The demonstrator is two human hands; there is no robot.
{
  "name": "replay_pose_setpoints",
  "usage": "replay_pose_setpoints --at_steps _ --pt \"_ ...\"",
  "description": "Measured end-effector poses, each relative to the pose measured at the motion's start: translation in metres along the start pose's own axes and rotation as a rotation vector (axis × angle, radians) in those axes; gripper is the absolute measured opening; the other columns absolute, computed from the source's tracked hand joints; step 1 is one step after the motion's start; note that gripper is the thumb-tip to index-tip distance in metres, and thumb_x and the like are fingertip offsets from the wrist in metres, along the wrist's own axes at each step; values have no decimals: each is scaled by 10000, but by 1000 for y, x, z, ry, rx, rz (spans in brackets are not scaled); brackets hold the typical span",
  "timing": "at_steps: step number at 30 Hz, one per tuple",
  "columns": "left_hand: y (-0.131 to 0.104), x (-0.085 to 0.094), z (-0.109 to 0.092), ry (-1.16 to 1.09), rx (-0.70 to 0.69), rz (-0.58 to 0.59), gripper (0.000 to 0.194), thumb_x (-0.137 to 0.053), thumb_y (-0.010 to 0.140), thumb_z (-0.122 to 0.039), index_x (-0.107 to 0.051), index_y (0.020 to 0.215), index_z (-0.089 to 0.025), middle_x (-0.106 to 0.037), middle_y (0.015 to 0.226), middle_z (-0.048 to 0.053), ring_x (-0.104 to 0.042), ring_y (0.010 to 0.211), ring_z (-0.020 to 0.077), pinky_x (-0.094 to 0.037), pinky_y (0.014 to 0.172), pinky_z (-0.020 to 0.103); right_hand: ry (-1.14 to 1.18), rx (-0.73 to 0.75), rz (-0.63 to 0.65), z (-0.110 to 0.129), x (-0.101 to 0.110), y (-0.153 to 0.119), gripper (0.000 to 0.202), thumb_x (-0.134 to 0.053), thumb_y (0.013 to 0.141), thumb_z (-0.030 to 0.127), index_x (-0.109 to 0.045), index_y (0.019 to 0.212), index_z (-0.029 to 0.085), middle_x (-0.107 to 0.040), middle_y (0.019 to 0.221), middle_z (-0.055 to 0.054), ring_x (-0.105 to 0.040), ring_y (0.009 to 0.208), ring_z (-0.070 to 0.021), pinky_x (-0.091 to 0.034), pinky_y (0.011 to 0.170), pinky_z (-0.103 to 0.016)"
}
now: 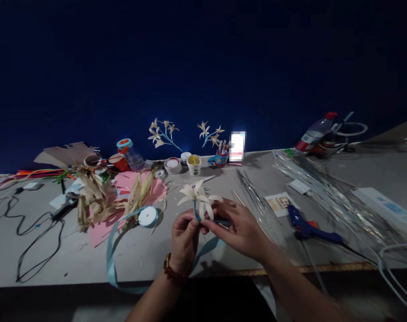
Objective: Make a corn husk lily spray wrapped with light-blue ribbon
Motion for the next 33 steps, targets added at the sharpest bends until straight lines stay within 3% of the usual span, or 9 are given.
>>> replay_pose_setpoints --at_steps 7,12,17,26,33 --pt "6 2 -2 -15 -45 69 159 -808 711 -296 -688 714 -192 -653 691 -15 -570 511 79 -496 544 224 79 17 -31 -6 -1 2 40 -631 859 184 -645 868 220 -678 794 -16 -650 738 -158 -510 641 -241" --pt "10 -1 -5 13 -66 138 145 -783 741 -298 -692 707 -191 -656 655 -8 -566 502 87 -494 535 231 142 33 -57 -9 -1 3 58 -656 843 175 -652 887 211 -670 823 -20 -646 778 -156 -518 683 -238" --pt "14 -2 -2 11 -15 132 222 -798 714 -345 -663 668 -175 -654 637 -7 -556 487 88 -477 525 231 113 -37 41 -13 -2 7 68 -650 843 212 -668 782 188 -637 763 -26 -614 723 -157 -498 638 -252" --pt "14 -2 3 -6 70 143 257 -804 701 -368 -650 692 -162 -622 578 -18 -535 458 83 -459 499 220 64 32 -47 -17 -1 7 68 -692 809 265 -704 838 204 -686 773 -33 -666 785 -189 -531 725 -299" --pt "18 -7 0 -41 85 272 254 -801 710 -349 -635 677 -159 -602 586 -23 -533 447 82 -449 475 217 390 -150 80 -14 -5 10 73 -668 827 229 -642 771 190 -646 724 -4 -660 628 -150 -538 581 -249"
Point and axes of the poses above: each hand's wrist, its own y-axis towards the middle knuckle, its own x-axis out of the back of the hand, z = x × y, the point moved 5 cm from there along y, towards the middle knuckle
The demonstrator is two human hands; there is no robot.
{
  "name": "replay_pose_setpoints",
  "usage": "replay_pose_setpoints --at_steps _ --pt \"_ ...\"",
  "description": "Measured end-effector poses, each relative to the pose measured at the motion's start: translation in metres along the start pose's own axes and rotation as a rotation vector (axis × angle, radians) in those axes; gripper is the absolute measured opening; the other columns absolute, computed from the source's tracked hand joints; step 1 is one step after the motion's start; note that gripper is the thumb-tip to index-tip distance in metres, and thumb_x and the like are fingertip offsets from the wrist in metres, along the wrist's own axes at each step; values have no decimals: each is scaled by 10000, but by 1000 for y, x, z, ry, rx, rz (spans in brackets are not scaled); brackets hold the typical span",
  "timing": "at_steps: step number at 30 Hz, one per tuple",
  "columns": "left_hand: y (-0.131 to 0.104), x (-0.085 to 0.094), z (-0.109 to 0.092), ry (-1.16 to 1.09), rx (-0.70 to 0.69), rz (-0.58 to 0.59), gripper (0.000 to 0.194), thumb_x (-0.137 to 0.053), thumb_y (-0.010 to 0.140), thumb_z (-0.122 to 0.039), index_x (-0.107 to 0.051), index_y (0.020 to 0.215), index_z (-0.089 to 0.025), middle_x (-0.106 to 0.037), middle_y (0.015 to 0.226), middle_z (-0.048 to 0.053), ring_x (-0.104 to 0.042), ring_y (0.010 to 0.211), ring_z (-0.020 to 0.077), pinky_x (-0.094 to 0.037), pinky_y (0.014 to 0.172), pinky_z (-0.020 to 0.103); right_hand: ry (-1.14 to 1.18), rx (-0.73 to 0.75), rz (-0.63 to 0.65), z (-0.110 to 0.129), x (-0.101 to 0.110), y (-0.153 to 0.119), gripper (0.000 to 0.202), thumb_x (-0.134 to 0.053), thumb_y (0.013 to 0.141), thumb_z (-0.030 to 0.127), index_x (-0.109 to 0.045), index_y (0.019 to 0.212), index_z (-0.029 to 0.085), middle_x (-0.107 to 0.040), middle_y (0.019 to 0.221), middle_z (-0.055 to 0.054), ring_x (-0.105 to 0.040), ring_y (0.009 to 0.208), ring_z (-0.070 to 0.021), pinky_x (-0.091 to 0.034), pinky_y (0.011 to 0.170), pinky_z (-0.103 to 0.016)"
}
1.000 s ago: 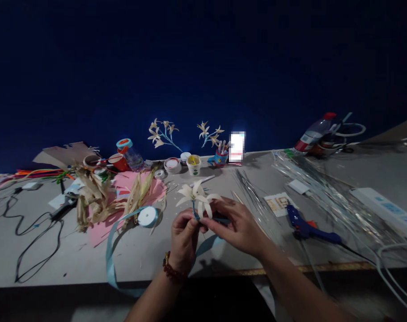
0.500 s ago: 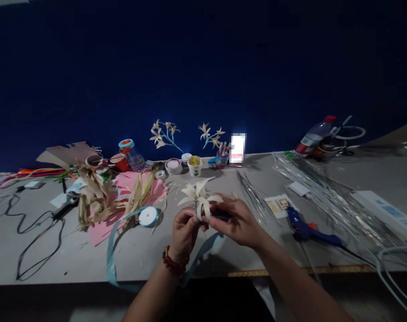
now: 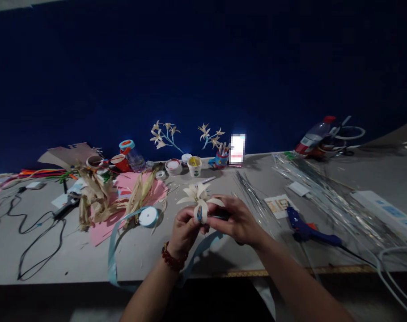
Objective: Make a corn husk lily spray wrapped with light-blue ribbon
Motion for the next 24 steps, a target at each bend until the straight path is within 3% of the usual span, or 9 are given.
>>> replay_pose_setpoints --at_steps 4,8,17,24 --pt "3 3 1 11 26 48 290 -813 687 -376 -631 640 -155 -532 515 -37 -521 420 92 -423 448 221 201 -88 73 -3 -5 0 146 -688 831 272 -607 743 188 -651 707 5 -686 609 -151 -563 588 -253" --pt "4 4 5 22 70 79 329 -806 686 -422 -627 649 -149 -485 470 -39 -514 406 104 -394 419 216 260 -118 81 -7 -5 -1 175 -707 822 323 -638 770 172 -634 775 -5 -700 623 -149 -585 601 -257" --pt "6 5 5 -7 39 78 309 -807 700 -373 -604 630 -151 -577 586 -12 -491 412 71 -429 436 220 -8 -46 -23 1 2 3 147 -730 781 207 -594 729 188 -566 713 31 -604 617 -111 -520 566 -211" --pt "5 4 7 -30 45 67 291 -809 699 -367 -629 663 -141 -605 620 4 -499 417 67 -423 424 208 -20 -86 -75 -9 4 -3 261 -748 751 241 -526 886 218 -559 810 13 -578 679 -124 -510 570 -209"
Point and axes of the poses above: each hand's wrist, its own y-axis towards the middle knuckle, its own x-axis out of the back of the hand, z = x × y, the point moved 5 cm from there along y, towards the middle knuckle
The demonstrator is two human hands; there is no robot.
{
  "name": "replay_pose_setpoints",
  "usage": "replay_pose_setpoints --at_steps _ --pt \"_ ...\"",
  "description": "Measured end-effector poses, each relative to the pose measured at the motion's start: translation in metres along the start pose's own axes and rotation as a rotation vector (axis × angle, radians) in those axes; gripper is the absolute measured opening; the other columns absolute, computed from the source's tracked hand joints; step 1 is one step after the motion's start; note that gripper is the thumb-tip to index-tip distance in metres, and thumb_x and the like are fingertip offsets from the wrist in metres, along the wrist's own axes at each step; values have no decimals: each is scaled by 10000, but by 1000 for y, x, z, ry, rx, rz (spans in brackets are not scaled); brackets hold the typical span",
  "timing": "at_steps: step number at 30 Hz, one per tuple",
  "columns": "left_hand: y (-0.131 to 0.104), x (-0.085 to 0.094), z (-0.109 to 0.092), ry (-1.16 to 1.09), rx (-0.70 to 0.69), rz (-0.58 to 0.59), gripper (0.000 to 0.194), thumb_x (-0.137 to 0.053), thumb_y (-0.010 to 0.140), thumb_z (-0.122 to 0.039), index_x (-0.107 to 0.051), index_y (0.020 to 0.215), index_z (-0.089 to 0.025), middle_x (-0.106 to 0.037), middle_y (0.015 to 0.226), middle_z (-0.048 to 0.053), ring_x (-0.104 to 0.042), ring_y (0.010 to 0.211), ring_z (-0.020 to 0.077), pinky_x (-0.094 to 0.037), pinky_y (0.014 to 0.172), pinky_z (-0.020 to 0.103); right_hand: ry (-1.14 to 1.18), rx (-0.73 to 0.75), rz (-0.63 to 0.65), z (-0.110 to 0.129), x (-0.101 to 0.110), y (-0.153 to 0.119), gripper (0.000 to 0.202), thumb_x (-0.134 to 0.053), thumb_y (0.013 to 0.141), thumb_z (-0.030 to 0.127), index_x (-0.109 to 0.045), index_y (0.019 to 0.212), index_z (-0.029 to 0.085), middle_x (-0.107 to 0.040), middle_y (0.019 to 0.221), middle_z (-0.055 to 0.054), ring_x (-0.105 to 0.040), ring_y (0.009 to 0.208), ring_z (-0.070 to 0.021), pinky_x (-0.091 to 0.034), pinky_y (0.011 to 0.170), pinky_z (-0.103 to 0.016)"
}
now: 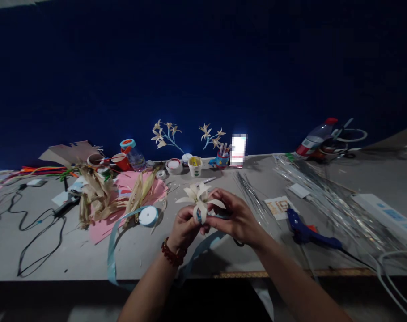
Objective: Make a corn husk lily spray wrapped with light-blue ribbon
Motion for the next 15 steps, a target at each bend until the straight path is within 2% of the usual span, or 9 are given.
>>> replay_pose_setpoints --at_steps 4,8,15 --pt "0 -2 1 -19 12 -5 291 -815 694 -357 -618 683 -143 -607 638 1 -491 406 56 -421 424 200 37 16 6 4 0 0 172 -719 781 221 -561 849 207 -537 794 20 -567 659 -111 -500 572 -205" --pt "0 -2 1 -38 19 1 274 -811 703 -340 -621 695 -143 -597 607 -3 -520 434 72 -443 453 206 11 68 49 7 0 2 55 -685 824 223 -639 823 193 -572 797 -4 -591 707 -140 -515 622 -242" --pt "0 1 4 -64 21 5 214 -796 729 -288 -643 741 -139 -631 651 0 -546 464 68 -450 478 190 -52 152 51 6 0 1 48 -683 834 220 -676 820 175 -602 793 -25 -575 733 -157 -477 653 -263"
Point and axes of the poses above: each hand's wrist, its own y-axis towards the middle knuckle, its own x-axis out of the back of the hand, z = x × y, the point moved 5 cm from there along y, towards the middle knuckle
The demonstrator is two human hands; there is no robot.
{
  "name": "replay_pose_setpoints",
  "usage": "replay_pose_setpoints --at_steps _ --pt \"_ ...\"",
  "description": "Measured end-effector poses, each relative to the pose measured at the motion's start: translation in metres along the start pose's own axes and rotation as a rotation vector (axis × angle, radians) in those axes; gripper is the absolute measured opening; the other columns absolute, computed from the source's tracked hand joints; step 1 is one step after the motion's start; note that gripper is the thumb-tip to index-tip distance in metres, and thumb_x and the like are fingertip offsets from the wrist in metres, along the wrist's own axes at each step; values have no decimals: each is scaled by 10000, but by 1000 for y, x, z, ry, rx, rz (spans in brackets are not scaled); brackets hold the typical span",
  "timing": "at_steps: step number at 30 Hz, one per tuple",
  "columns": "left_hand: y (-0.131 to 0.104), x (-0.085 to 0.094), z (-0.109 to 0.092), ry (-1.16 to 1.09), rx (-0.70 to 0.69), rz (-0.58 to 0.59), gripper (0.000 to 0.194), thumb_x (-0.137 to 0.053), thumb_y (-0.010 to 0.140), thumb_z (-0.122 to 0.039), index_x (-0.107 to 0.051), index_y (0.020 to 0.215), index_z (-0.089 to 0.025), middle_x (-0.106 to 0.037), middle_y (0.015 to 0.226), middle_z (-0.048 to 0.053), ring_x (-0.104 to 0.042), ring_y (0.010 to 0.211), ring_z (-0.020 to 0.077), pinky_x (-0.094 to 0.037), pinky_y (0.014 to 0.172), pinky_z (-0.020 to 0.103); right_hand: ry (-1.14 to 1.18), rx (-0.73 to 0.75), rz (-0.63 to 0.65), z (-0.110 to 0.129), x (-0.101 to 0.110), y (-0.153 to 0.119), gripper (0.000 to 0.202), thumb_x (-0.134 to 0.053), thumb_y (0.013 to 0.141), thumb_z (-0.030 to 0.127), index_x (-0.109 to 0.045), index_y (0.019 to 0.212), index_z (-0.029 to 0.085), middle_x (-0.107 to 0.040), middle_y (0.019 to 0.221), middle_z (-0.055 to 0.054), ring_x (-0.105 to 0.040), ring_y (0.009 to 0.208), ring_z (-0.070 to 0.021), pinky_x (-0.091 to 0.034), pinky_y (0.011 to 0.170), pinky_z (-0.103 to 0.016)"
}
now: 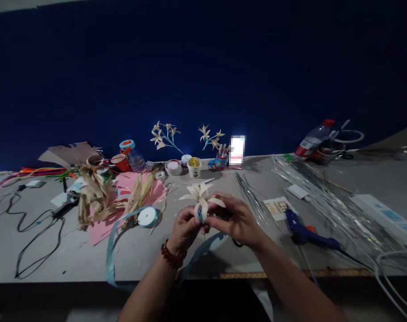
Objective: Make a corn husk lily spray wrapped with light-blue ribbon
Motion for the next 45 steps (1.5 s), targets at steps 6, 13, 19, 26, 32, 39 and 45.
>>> replay_pose_setpoints --at_steps 6,13,19,26,32,39,45 --pt "-2 -1 2 -22 19 3 175 -771 764 -269 -679 841 -142 -636 635 3 -559 474 70 -452 489 181 -26 42 -9 3 3 1 54 -688 835 217 -664 801 184 -582 763 -10 -548 701 -145 -435 638 -260" --pt "2 0 3 -26 52 55 249 -802 721 -315 -640 728 -126 -602 564 -5 -540 438 80 -434 455 193 72 -79 18 0 2 1 123 -715 809 214 -597 780 196 -542 754 16 -542 687 -121 -451 615 -228" --pt "7 1 1 11 70 103 286 -797 725 -334 -618 670 -118 -528 487 -23 -556 468 102 -426 453 189 179 -147 -19 -14 2 0 326 -779 744 317 -557 969 234 -562 887 7 -565 695 -118 -500 617 -230" --pt "8 3 5 55 156 128 315 -801 711 -363 -638 668 -97 -553 471 -3 -504 399 77 -372 405 174 23 -20 141 -1 4 9 116 -721 819 253 -633 789 184 -563 774 13 -564 736 -126 -458 637 -214" --pt "8 5 4 80 242 138 322 -811 693 -352 -665 635 -71 -600 490 39 -512 384 84 -359 382 180 21 71 202 -6 3 13 115 -705 839 282 -644 829 186 -583 806 5 -552 719 -116 -450 643 -214" --pt "7 5 7 93 277 146 357 -807 689 -394 -657 620 -78 -616 489 36 -515 375 73 -364 384 165 35 6 198 -17 3 12 186 -733 800 356 -661 838 189 -608 835 -23 -570 752 -140 -485 662 -232" --pt "7 3 7 102 290 150 341 -805 697 -387 -665 680 -78 -650 521 45 -528 376 77 -359 372 158 245 -200 225 -29 -1 7 278 -782 731 410 -653 821 180 -598 856 -18 -573 709 -126 -508 633 -223"
Point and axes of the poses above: each hand's wrist, its own y-axis towards the middle knuckle, its own x-axis out of the back of the hand, z = x × y, the point moved 5 cm from there along y, towards the middle knuckle
